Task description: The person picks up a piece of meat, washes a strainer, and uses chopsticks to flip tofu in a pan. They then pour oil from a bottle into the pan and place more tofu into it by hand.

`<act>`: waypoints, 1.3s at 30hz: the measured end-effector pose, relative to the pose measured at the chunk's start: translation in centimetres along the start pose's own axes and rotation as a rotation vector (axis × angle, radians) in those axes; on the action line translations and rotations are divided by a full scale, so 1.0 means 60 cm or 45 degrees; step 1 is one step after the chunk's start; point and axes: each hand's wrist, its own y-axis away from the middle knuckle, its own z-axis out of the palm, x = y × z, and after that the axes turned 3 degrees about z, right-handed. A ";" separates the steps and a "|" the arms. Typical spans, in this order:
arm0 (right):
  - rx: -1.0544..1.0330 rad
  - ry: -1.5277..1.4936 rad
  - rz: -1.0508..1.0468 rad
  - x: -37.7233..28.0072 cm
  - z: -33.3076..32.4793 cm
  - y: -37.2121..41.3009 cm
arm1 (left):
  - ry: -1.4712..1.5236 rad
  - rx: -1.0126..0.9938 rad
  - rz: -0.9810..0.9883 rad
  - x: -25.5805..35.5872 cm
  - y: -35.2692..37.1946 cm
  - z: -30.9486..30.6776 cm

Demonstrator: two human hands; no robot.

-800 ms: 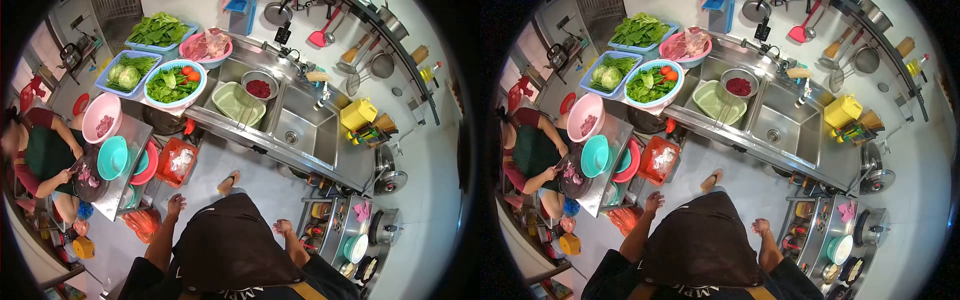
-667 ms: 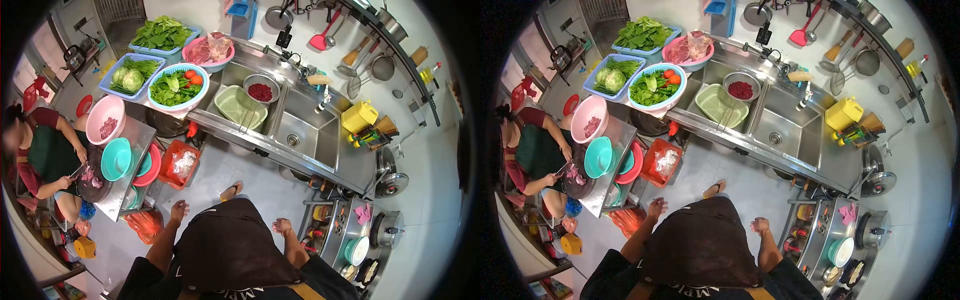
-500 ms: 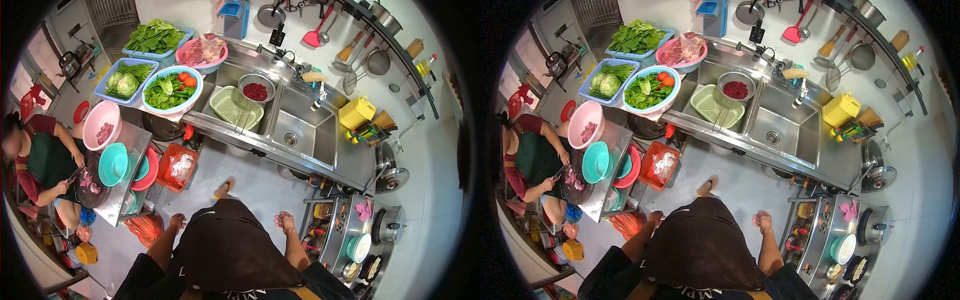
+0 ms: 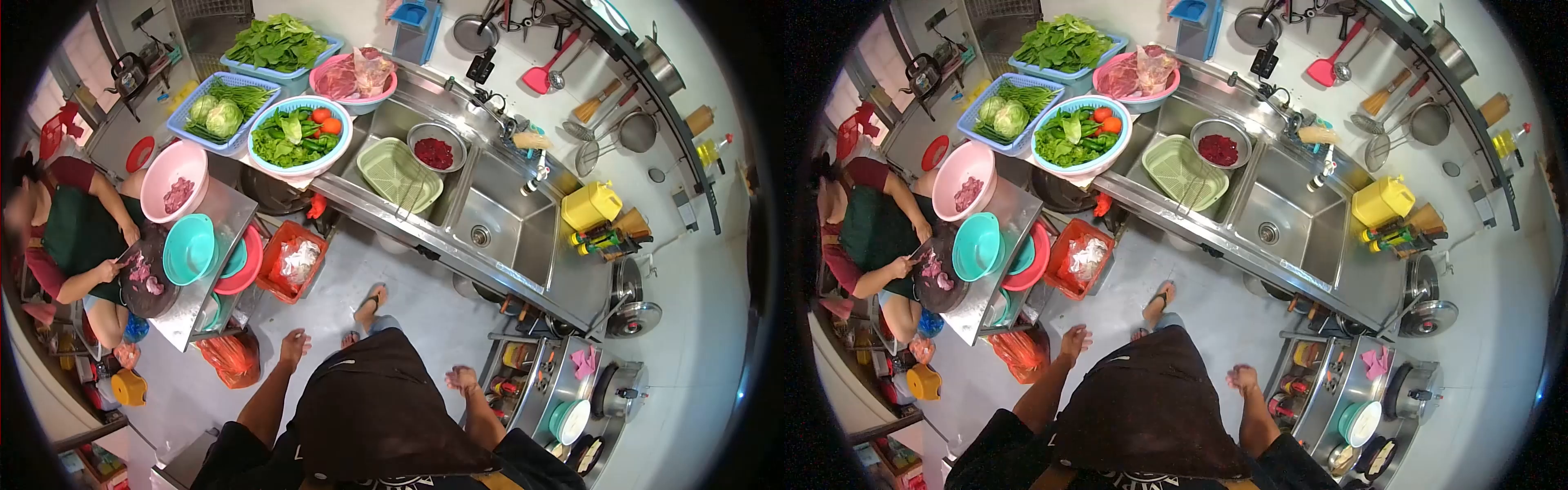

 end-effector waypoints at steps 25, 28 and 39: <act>0.099 -0.078 -0.006 0.104 -0.085 0.125 | 0.147 -0.077 -0.264 -0.098 0.018 0.091; 0.176 -0.064 -0.003 0.110 -0.086 0.108 | -0.021 -0.171 -0.156 -0.122 0.064 0.083; -0.082 0.291 0.098 -0.022 -0.132 -0.054 | 0.008 0.509 -0.422 -0.284 0.390 0.063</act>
